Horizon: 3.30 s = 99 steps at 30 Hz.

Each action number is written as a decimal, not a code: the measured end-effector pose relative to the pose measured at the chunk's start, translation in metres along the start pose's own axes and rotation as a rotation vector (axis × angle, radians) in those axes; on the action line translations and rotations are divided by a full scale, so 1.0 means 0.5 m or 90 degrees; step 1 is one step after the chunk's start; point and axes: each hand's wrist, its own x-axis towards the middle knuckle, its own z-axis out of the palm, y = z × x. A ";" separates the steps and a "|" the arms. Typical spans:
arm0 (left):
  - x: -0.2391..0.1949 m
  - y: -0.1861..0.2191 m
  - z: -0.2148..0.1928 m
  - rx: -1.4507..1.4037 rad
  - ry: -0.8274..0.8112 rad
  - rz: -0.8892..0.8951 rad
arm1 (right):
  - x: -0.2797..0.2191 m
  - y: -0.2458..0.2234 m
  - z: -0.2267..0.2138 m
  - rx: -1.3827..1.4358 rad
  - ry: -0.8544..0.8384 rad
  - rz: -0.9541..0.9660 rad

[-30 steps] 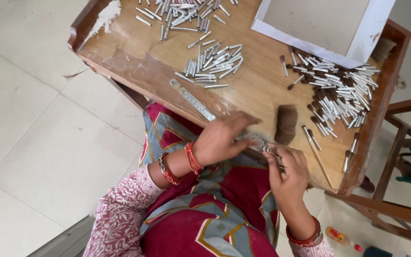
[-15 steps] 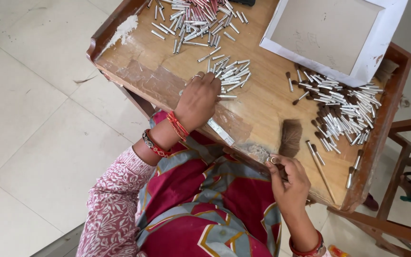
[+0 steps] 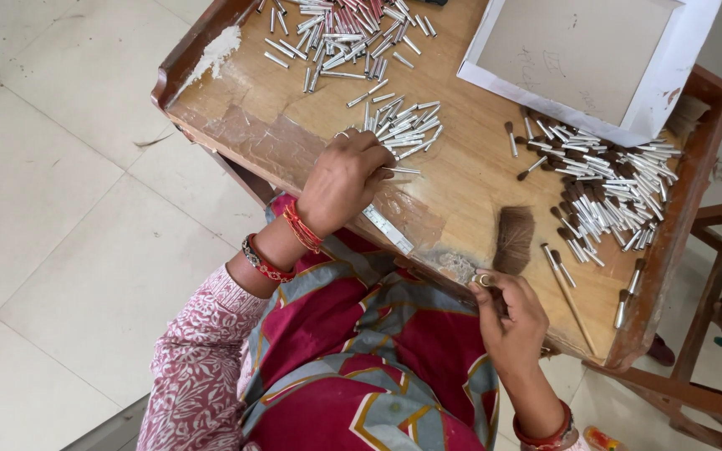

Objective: The person sits at a workbench assembling brushes. They pick up metal ferrules, place them into a perforated metal alignment jig, and insert tufts of bristle hair into the ferrules, repeating the process for multiple brush bodies and setting completed pieces on the bench.

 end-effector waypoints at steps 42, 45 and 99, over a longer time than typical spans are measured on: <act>-0.096 0.240 0.127 -0.275 -0.069 -0.005 | -0.002 0.030 0.004 -0.033 -0.056 -0.013; -0.095 0.241 0.127 -0.270 -0.058 -0.001 | -0.001 0.026 0.004 -0.038 -0.049 -0.016; -0.173 0.240 0.153 -1.128 -0.374 -0.455 | -0.105 -0.024 0.007 0.587 0.146 0.172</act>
